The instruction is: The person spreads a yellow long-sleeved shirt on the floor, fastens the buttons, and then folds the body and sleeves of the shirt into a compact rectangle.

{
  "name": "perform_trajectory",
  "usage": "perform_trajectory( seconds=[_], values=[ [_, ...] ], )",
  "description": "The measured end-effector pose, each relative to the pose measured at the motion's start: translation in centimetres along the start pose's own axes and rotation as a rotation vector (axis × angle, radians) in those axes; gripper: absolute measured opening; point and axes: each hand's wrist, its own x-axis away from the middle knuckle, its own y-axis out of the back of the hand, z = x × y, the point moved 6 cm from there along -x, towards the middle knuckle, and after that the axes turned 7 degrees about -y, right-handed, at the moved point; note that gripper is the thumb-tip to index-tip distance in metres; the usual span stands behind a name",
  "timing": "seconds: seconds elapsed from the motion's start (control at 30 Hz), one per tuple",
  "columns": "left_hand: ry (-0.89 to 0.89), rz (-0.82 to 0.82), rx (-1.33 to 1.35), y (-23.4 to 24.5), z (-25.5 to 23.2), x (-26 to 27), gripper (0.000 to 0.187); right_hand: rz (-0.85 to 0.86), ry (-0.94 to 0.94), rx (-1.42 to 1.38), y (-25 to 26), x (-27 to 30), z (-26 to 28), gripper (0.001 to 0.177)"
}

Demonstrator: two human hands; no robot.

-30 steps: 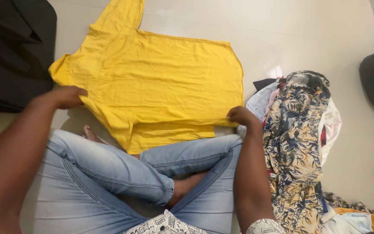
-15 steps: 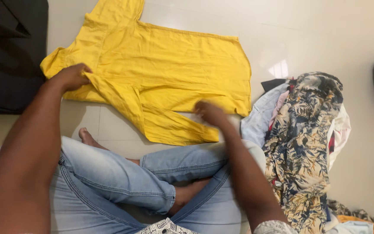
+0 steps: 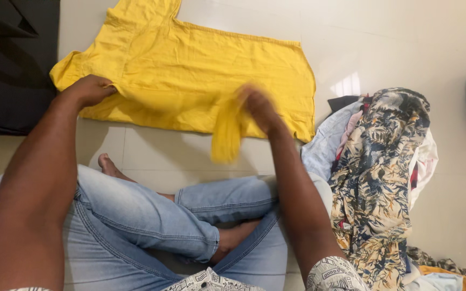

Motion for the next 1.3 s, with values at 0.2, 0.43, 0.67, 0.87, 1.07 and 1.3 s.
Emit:
perform_trajectory(
  seconds=[0.2,0.43,0.67,0.87,1.07,1.3],
  values=[
    [0.220,0.027,0.230,0.1,0.2,0.8,0.057,-0.586,0.056,0.018,13.9,6.3,5.7,0.034],
    [0.312,0.019,0.333,-1.0,1.5,0.8,0.063,-0.524,-0.151,0.755,23.9,6.4,-2.7,0.032],
    [0.291,0.075,0.212,0.5,-1.2,2.1,0.084,-0.414,-0.361,0.973,23.4,3.0,-7.3,0.057],
    [0.363,0.067,0.230,0.9,-0.3,2.5,0.073,-0.241,-0.361,0.521,24.0,4.9,-5.9,0.034],
    [0.363,-0.002,0.208,0.9,0.7,2.3,0.067,-0.314,-0.278,0.354,22.0,6.9,-3.7,0.024],
    [0.293,-0.002,0.209,-0.6,4.0,1.0,0.067,-0.460,-0.237,0.391,22.7,6.0,-4.3,0.029]
  ],
)
